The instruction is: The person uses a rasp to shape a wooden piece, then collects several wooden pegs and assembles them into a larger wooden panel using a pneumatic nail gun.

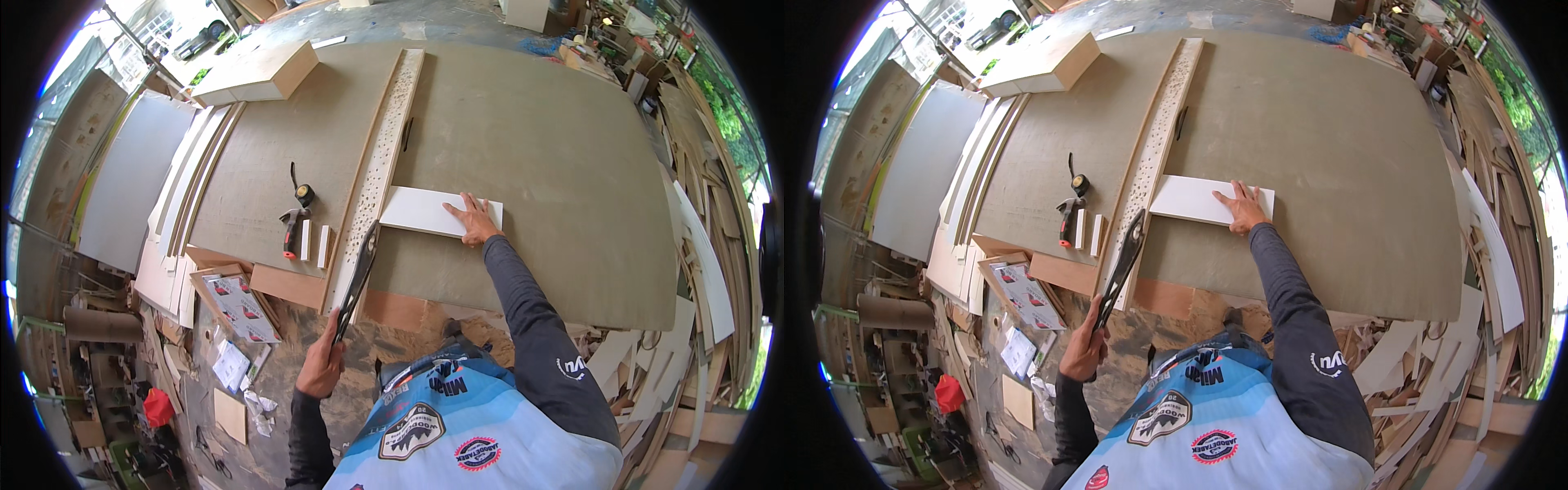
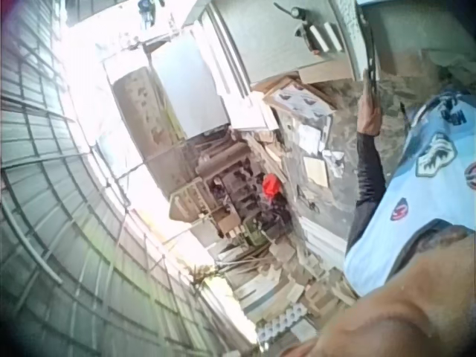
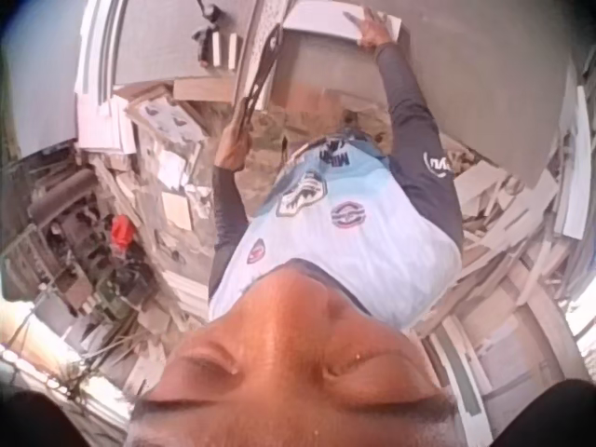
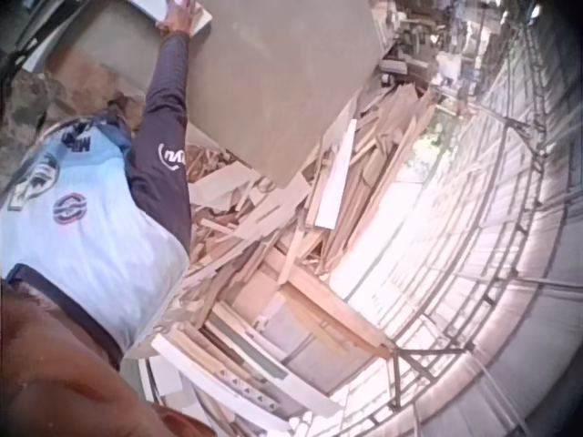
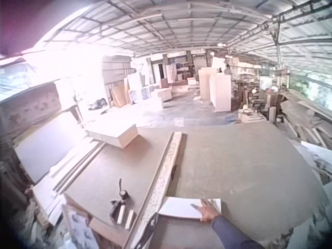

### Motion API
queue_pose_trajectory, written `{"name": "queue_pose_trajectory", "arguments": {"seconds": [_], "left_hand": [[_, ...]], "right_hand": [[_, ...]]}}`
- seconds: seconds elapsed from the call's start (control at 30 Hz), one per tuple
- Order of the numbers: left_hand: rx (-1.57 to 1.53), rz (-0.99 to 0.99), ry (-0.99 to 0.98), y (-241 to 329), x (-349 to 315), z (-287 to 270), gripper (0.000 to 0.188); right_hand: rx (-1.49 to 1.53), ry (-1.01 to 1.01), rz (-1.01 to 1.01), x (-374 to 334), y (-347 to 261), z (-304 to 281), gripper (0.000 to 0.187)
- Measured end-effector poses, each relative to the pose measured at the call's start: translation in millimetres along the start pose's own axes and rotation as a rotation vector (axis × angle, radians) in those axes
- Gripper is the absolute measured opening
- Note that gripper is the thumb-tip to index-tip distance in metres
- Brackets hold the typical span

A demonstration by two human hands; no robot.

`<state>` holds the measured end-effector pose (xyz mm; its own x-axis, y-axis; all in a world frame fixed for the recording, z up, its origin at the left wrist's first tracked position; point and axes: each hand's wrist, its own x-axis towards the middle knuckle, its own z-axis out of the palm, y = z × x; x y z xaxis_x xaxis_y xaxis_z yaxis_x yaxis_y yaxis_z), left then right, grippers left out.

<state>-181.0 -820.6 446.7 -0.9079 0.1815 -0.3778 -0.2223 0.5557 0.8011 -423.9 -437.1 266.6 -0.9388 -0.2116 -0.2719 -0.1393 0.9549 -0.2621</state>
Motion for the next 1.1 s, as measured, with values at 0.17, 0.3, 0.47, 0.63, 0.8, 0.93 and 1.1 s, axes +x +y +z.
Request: {"name": "queue_pose_trajectory", "arguments": {"seconds": [0.17,0.3,0.47,0.63,0.8,0.93,1.1], "left_hand": [[0.301,0.17,0.048,-4,66,11,0.074],[0.441,0.175,0.029,-1,104,10,0.075],[0.552,0.167,-0.01,-2,137,11,0.076],[0.546,0.172,-0.063,12,163,-2,0.079],[0.73,0.072,-0.12,39,182,-6,0.087],[0.791,0.089,-0.127,47,198,-8,0.093],[0.756,0.022,-0.171,63,206,-15,0.092]], "right_hand": [[-0.04,0.034,0.041,12,-16,0,0.098],[-0.092,0.203,0.023,8,-26,19,0.099],[-0.134,0.269,0.06,18,-28,29,0.098],[-0.113,0.318,0.044,30,-21,31,0.097],[-0.129,0.287,0.059,46,-18,26,0.092],[-0.149,0.281,0.029,54,-16,19,0.087],[-0.145,0.276,-0.007,60,-11,17,0.085]]}}
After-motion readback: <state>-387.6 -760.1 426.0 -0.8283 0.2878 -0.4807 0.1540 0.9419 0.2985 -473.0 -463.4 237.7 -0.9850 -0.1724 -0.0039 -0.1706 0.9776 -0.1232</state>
